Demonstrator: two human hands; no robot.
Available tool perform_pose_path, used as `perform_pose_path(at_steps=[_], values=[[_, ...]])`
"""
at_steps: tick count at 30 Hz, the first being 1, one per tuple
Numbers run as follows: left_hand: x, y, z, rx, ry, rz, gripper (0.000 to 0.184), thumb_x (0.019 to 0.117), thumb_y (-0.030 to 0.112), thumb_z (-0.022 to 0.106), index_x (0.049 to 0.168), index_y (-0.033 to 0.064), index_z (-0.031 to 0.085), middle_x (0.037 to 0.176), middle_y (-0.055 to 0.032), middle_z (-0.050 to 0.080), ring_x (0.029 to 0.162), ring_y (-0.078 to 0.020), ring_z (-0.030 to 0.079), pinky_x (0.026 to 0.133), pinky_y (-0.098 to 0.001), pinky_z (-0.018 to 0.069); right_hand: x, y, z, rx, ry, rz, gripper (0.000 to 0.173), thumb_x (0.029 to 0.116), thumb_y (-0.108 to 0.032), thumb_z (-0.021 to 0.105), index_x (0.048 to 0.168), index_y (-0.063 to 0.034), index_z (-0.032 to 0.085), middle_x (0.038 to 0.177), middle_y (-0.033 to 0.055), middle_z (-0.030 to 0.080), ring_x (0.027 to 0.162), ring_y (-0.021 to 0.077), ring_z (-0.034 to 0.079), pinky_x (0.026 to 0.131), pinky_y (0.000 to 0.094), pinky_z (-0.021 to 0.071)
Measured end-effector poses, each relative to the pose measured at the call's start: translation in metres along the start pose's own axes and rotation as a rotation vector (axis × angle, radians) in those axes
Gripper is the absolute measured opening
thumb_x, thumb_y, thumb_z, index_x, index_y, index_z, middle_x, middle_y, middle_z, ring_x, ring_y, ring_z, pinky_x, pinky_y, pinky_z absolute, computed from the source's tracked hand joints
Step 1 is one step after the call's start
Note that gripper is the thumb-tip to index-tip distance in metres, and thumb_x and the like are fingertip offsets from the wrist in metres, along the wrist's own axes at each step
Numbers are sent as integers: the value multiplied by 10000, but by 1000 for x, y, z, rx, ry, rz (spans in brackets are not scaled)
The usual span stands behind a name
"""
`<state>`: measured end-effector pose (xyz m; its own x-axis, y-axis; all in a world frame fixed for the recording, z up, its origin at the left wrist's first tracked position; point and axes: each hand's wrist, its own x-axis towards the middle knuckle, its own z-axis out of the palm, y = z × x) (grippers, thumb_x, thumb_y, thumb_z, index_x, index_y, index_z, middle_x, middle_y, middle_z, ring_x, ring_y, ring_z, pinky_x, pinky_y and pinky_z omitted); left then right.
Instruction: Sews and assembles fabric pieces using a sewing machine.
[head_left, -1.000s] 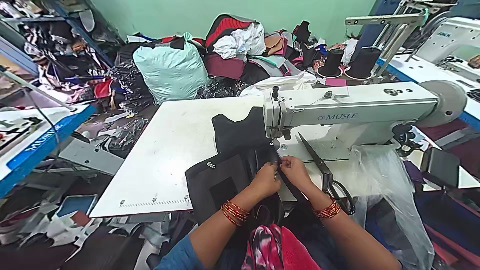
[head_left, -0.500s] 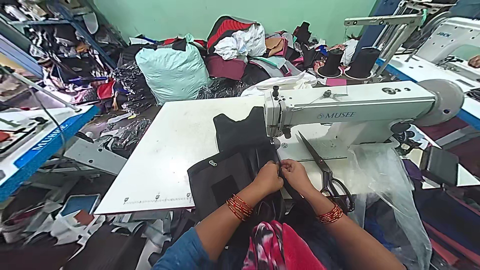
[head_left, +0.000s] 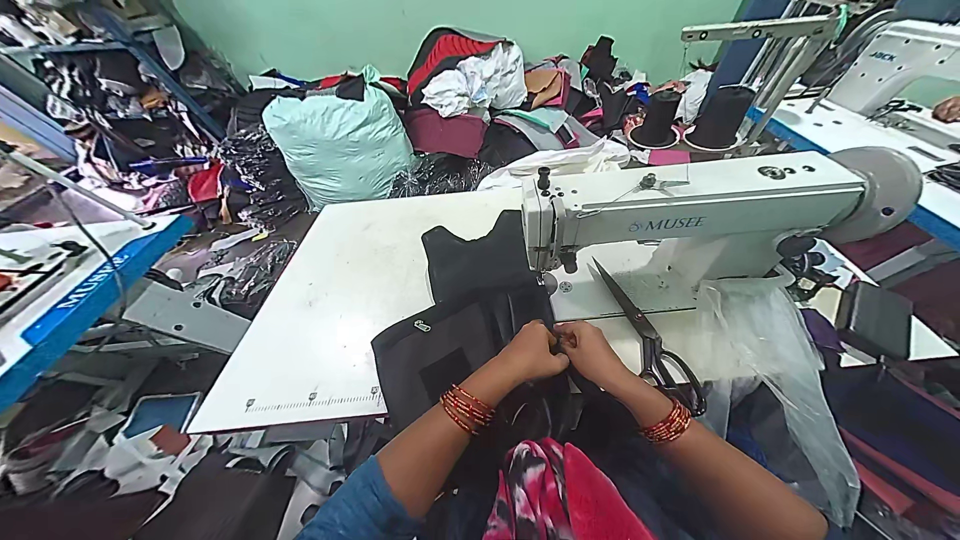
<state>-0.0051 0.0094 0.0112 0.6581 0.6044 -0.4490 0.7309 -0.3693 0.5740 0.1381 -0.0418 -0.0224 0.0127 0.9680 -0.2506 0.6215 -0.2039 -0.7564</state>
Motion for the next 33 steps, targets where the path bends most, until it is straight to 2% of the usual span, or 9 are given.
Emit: perform_pose_path(at_steps=[3,7,10,12,14,19,26,29,33], values=[[-4,-8,-11,-10,-91,98,298,979,151,600,1021,-120,715,1232,-296,614,1135,-379,609,994,-517,474,-3,-10,1,-163,-50,-2,330,1012,-26,485,1279,64,655,1201,285,630,1148,373,615,1023,470,468],[-10,-16,-31,72,1,94,296,1001,102,519,1142,-34,741,1284,-210,670,1196,-329,636,1041,-508,475,-10,-21,17,-392,-45,26,337,1041,-23,438,1321,84,593,1293,313,539,1116,411,632,953,468,531],[1,-37,-32,226,240,145,399,1028,137,460,1365,59,659,1453,-127,596,1421,-323,472,1179,-506,349,-14,-28,27,-485,-52,41,376,1034,44,401,1380,117,529,1369,322,493,1207,415,595,995,445,519],[12,-52,-25,274,257,269,507,1037,157,439,1541,141,486,1625,-64,417,1528,-352,303,1171,-601,305,-14,-27,32,-520,-28,29,377,1026,59,403,1376,127,527,1383,331,492,1230,423,588,994,442,521],[21,-58,-15,295,242,365,563,1030,164,426,1592,191,406,1680,-9,323,1562,-349,223,1161,-634,274,-15,-26,34,-534,-13,21,374,1019,69,410,1367,129,534,1384,332,495,1235,427,585,993,442,521],[33,-62,-1,350,174,415,505,1029,175,387,1511,127,529,1628,-42,422,1555,-340,265,1214,-648,166,-15,-23,39,-552,46,-1,344,1012,72,422,1314,133,574,1340,323,530,1194,413,615,952,426,544],[29,-73,6,288,325,511,426,987,171,499,1362,51,663,1496,-106,578,1470,-373,432,1199,-664,240,-15,-21,38,-554,51,-9,341,1005,79,435,1309,133,581,1312,311,545,1172,398,627,944,414,548],[19,-66,4,307,264,357,455,1010,248,500,1429,119,623,1562,-44,515,1534,-379,311,1187,-748,64,-15,-22,38,-561,54,-8,355,1014,68,434,1335,122,575,1307,305,552,1161,393,634,939,405,549],[19,-66,-1,253,200,299,477,1004,285,529,1454,146,602,1591,-24,479,1559,-366,252,1188,-744,82,-13,-20,40,-531,80,-21,359,1016,60,435,1342,121,575,1283,299,567,1133,388,643,929,402,552]])
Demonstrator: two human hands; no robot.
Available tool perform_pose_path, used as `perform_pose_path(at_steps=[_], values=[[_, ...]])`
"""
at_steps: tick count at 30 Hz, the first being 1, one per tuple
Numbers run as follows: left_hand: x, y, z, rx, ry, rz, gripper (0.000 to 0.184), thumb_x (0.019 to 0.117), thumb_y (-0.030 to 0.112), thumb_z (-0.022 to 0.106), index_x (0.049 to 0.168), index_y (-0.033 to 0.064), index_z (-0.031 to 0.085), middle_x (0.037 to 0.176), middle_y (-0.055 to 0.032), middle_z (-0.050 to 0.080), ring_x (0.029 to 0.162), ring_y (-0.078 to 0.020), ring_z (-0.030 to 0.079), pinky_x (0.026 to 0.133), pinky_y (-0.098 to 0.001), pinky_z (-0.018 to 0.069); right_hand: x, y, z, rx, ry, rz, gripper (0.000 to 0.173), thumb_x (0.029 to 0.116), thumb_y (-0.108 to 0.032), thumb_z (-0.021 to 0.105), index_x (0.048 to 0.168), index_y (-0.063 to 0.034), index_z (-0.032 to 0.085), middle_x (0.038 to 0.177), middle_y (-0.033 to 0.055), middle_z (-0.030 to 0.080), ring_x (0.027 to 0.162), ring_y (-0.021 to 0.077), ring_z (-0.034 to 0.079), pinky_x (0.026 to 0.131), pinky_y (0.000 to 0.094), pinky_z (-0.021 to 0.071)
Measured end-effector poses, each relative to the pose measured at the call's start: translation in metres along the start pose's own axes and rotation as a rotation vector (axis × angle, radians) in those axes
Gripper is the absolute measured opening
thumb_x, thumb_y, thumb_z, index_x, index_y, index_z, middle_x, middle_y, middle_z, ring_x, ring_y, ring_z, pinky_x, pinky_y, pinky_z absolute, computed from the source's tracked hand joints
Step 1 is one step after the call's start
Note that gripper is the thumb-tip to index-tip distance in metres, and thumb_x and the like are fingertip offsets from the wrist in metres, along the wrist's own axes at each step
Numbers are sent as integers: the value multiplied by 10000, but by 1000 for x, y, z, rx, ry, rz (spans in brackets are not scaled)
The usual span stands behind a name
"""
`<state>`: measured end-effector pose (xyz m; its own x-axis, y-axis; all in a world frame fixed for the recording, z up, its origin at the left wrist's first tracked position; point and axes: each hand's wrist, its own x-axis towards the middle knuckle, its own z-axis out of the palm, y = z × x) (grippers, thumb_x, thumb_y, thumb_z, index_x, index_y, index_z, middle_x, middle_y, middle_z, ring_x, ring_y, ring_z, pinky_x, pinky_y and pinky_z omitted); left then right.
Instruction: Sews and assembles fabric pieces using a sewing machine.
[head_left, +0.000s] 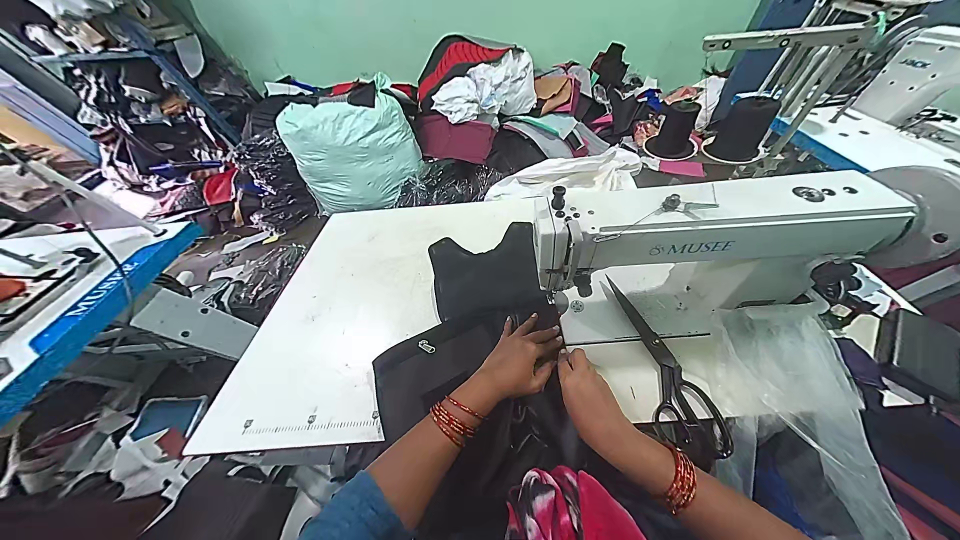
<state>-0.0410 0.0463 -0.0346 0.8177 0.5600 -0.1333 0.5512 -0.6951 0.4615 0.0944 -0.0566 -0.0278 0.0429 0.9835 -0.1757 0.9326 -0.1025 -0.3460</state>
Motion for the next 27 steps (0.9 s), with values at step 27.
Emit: perform_pose_path(at_steps=[27], values=[[43,-40,-38,-13,-122,95,466,997,300,644,1432,137,622,1548,-206,462,1520,-400,304,1175,-741,152,47,1,-15,46,-64,41,378,1054,-18,408,1397,105,511,1357,300,519,1148,391,641,950,438,545]])
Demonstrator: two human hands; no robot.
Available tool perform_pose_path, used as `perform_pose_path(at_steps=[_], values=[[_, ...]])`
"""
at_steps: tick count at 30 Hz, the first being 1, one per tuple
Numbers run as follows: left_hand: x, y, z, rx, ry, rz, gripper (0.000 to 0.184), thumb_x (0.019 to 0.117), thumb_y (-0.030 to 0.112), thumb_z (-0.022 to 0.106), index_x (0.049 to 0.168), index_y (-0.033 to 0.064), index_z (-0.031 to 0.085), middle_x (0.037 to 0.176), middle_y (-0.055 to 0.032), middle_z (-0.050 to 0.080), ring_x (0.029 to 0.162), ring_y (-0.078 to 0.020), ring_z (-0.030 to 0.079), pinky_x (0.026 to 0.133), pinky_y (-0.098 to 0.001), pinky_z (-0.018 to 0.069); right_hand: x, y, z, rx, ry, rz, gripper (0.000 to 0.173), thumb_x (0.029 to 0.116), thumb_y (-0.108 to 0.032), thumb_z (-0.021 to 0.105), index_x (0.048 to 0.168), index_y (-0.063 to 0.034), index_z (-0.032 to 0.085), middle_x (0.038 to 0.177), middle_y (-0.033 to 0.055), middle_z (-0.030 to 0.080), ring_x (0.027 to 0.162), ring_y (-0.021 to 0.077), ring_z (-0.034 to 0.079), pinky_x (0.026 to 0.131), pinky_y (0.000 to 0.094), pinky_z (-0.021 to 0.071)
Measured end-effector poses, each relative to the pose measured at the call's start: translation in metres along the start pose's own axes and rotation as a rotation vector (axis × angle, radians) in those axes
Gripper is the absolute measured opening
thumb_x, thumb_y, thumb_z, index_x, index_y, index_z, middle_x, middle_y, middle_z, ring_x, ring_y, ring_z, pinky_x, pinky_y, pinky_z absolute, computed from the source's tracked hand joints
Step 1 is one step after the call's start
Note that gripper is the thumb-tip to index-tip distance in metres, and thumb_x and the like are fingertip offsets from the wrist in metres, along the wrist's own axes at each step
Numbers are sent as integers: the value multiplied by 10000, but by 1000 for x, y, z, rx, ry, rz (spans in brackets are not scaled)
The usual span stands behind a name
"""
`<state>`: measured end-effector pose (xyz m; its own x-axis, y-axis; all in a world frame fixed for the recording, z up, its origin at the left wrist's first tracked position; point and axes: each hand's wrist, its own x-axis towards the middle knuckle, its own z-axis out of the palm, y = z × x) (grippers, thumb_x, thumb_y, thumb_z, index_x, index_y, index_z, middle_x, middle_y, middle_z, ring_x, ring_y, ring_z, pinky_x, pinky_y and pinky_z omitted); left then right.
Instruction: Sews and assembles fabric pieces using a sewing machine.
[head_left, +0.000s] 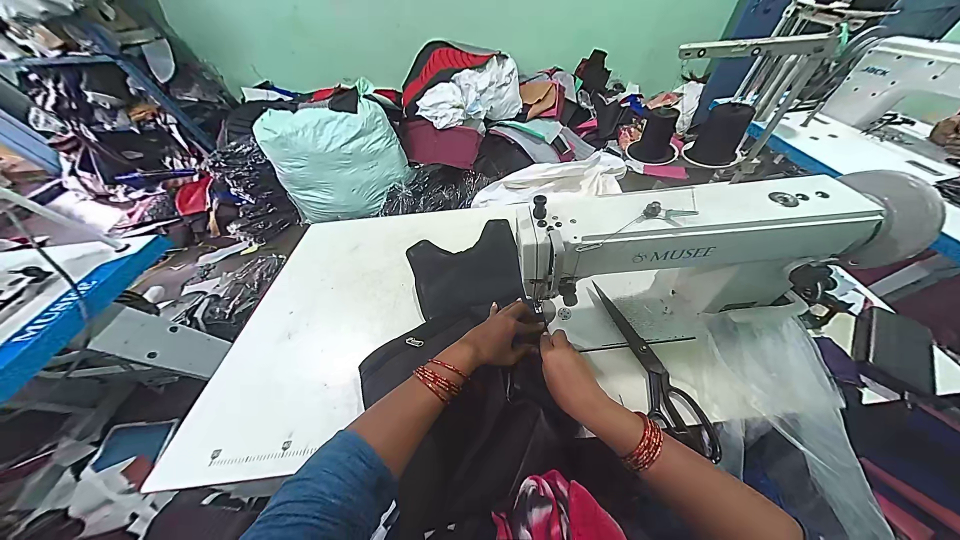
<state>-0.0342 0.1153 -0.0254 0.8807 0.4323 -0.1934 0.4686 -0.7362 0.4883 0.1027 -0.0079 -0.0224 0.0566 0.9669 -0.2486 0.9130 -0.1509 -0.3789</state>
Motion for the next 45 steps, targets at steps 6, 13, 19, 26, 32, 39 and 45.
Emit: perform_pose_path(at_steps=[6,13,19,26,32,39,45], values=[[4,-3,-5,11,-26,-8,470,1002,300,642,1443,138,612,1560,-217,441,1516,-397,308,1183,-728,143,4,3,5,8,67,-31,362,1036,10,425,1362,125,534,1313,310,545,1137,399,645,942,432,548],[14,-22,-19,-41,9,114,373,975,218,692,1303,42,705,1463,-249,548,1432,-407,442,1172,-679,229,17,-3,-9,46,1,5,413,1043,-10,430,1437,114,460,1400,317,485,1239,415,588,1029,453,501],[26,-35,-27,5,87,184,242,920,155,755,1109,7,786,1184,-204,723,1201,-361,634,1080,-486,455,29,-6,-14,65,-15,21,411,1025,1,451,1420,112,479,1415,315,486,1241,409,590,1028,455,504],[8,66,-67,133,-345,-278,247,980,157,645,1121,-30,723,1163,-230,692,1135,-391,641,980,-604,469,25,23,-5,291,116,-66,374,1043,-106,480,1367,43,591,1340,286,589,1254,388,594,1086,478,465],[-18,177,-21,392,-497,-428,586,987,309,649,1351,-134,532,1474,-338,474,1438,-500,386,1162,-645,296,3,32,-5,296,96,20,405,1063,-138,456,1438,-39,573,1282,216,631,1134,344,647,991,483,504],[-33,144,29,425,-359,-419,731,1064,390,505,1581,-69,268,1644,-269,286,1474,-420,363,1176,-573,268,-14,34,-5,348,90,71,398,1052,-122,480,1432,-53,578,1271,201,633,1128,325,644,993,471,506],[-52,136,37,349,-221,-405,607,1130,383,270,1629,39,232,1692,-149,256,1481,-367,365,1167,-537,273,-28,39,5,431,177,55,361,1036,-67,495,1365,15,619,1235,231,638,1106,316,647,1007,417,502]])
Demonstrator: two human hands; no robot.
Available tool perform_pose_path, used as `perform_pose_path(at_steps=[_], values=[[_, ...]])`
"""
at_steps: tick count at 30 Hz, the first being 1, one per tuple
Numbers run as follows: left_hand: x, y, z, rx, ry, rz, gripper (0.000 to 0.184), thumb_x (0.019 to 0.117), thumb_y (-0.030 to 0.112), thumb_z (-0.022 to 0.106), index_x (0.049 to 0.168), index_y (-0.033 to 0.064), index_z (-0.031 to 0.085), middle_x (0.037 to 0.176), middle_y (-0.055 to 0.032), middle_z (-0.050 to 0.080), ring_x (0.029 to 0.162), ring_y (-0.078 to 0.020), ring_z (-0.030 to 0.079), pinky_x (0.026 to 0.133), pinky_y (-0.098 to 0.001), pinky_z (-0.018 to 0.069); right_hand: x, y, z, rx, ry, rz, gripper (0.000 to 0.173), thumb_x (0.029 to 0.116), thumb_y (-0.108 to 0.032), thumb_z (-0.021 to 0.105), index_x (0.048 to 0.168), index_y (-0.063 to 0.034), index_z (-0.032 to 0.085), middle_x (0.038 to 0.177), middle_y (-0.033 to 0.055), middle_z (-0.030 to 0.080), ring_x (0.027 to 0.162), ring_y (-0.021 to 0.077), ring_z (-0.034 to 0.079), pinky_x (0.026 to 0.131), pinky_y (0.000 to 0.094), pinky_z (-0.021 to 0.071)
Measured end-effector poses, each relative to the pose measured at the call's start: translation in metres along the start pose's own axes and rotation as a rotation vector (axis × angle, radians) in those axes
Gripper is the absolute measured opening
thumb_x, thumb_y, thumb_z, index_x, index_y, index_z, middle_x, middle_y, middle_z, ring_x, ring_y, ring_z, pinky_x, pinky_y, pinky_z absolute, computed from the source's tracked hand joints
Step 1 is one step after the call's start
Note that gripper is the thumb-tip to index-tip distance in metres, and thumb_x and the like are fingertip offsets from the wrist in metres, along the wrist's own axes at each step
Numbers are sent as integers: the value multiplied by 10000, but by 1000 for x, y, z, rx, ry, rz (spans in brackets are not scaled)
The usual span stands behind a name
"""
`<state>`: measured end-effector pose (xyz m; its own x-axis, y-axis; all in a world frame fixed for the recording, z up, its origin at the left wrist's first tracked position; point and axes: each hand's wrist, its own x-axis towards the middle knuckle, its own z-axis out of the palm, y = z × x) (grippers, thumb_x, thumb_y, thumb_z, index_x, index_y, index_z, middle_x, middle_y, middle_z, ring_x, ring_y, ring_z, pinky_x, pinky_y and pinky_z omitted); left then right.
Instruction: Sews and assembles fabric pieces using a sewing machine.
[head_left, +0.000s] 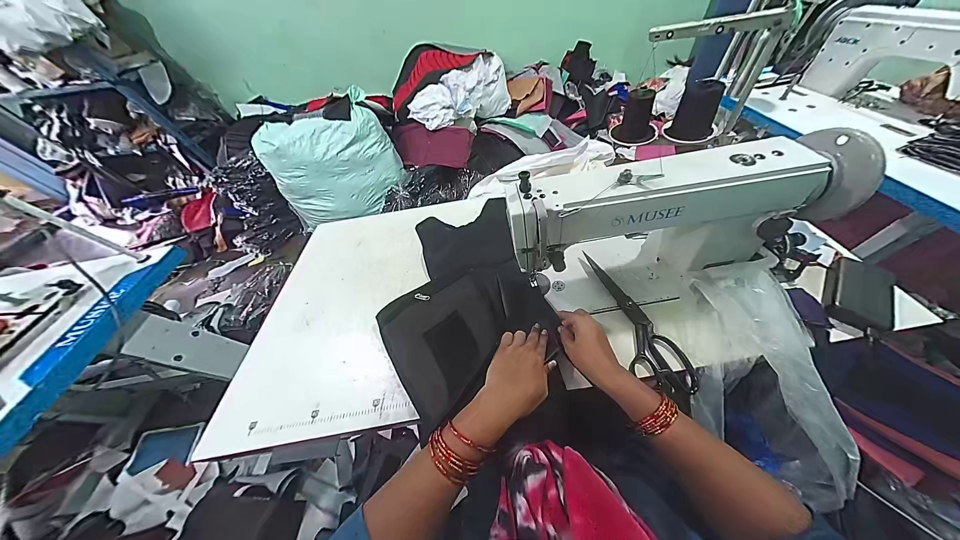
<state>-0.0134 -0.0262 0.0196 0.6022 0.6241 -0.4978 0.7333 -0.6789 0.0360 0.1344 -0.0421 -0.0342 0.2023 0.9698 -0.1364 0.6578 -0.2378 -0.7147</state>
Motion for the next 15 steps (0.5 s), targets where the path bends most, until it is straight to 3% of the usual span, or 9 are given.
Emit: perform_pose_path(at_steps=[4,9,15], values=[[-4,-3,-6,-42,24,9,578,1134,366,246,1629,68,261,1688,-113,285,1478,-351,375,1162,-531,279,-6,2,1,83,-25,5,365,1018,-43,503,1355,19,626,1221,220,645,1078,276,650,986,371,505],[1,1,-2,-57,13,-4,575,1131,352,274,1624,55,268,1677,-140,300,1484,-367,359,1183,-540,256,-5,7,6,293,-56,3,367,1002,-10,503,1346,58,609,1234,227,668,1069,233,668,968,343,520],[4,8,1,-61,-5,-20,593,1108,330,365,1618,41,273,1664,-158,313,1486,-356,353,1186,-536,256,-8,9,3,266,-73,17,380,992,-7,515,1357,47,604,1212,216,668,1035,221,665,940,334,524]])
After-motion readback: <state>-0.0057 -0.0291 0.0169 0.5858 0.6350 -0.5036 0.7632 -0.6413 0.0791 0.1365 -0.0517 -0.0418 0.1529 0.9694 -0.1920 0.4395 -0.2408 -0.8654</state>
